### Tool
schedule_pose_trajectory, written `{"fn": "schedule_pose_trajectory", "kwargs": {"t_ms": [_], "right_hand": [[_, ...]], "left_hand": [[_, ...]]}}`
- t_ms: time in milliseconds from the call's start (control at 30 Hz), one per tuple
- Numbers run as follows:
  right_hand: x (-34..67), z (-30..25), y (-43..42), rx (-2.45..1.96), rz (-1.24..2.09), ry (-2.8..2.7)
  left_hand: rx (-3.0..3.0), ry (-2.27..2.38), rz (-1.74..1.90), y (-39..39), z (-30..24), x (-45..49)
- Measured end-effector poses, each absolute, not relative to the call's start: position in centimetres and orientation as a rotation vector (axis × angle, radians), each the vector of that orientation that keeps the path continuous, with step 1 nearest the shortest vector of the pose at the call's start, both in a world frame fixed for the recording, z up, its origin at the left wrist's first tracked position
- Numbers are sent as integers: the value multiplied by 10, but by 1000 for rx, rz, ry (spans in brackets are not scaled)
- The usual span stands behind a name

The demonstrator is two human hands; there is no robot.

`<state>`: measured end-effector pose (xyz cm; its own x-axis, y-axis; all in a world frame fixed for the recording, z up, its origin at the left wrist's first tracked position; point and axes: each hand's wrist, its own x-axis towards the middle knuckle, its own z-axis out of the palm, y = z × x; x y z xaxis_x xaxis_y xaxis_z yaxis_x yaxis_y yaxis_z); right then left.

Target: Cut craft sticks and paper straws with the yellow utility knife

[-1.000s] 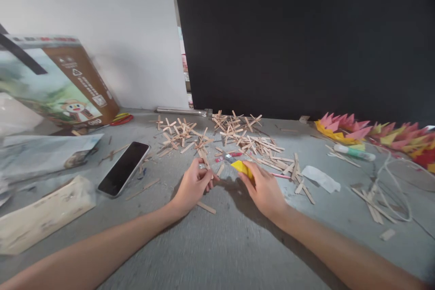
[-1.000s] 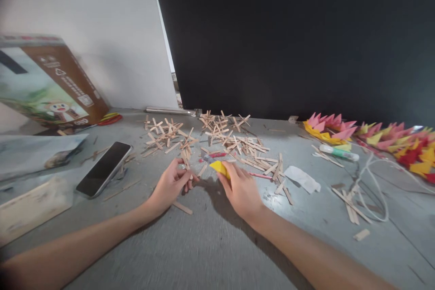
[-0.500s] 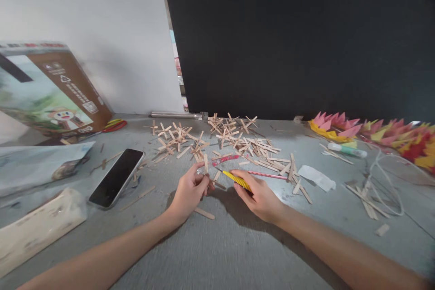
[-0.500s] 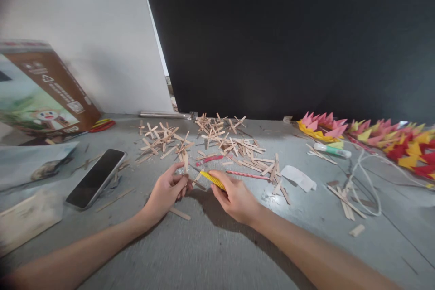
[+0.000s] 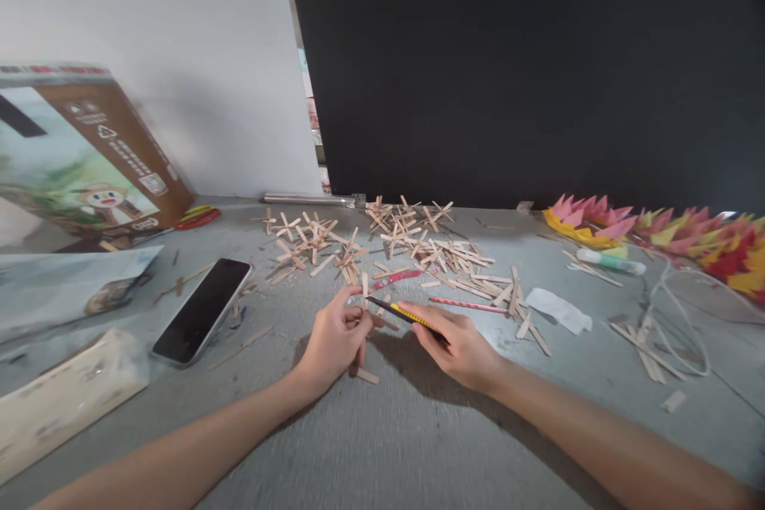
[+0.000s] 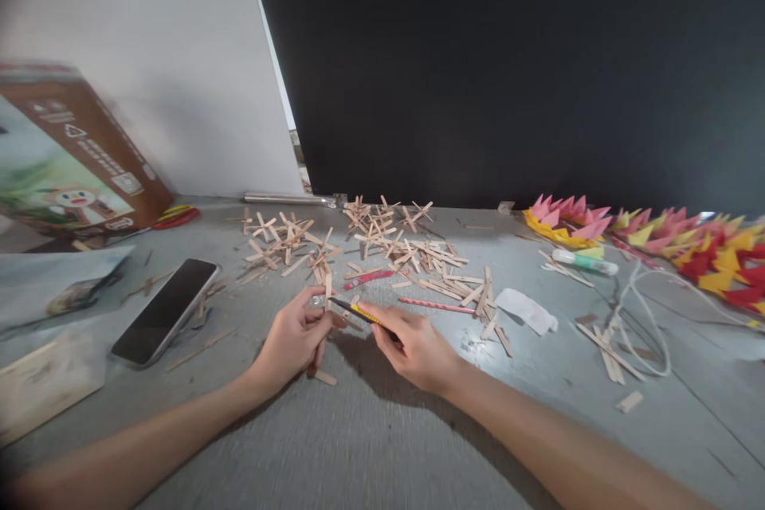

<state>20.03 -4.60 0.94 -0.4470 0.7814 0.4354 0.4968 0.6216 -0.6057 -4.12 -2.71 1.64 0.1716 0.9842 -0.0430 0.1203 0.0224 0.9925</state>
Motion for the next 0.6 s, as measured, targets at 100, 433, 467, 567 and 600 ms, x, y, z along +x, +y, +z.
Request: {"fn": "schedule_pose_trajectory", "kwargs": {"t_ms": [100, 433, 467, 567, 600], "right_hand": [[201, 8, -46, -1008, 490, -2140], [202, 9, -47, -939, 446, -2173], [202, 8, -47, -932, 437, -2179], [201, 7, -45, -919, 421, -2179], [201, 7, -45, -919, 423, -2178]], "left_hand": [[1349, 1151, 999, -28, 15, -41], [1324, 1099, 954, -29, 17, -42], [1335, 1087, 948, -29, 18, -42], [1348, 1062, 939, -29, 18, -42], [1348, 1061, 942, -28, 16, -42]]}}
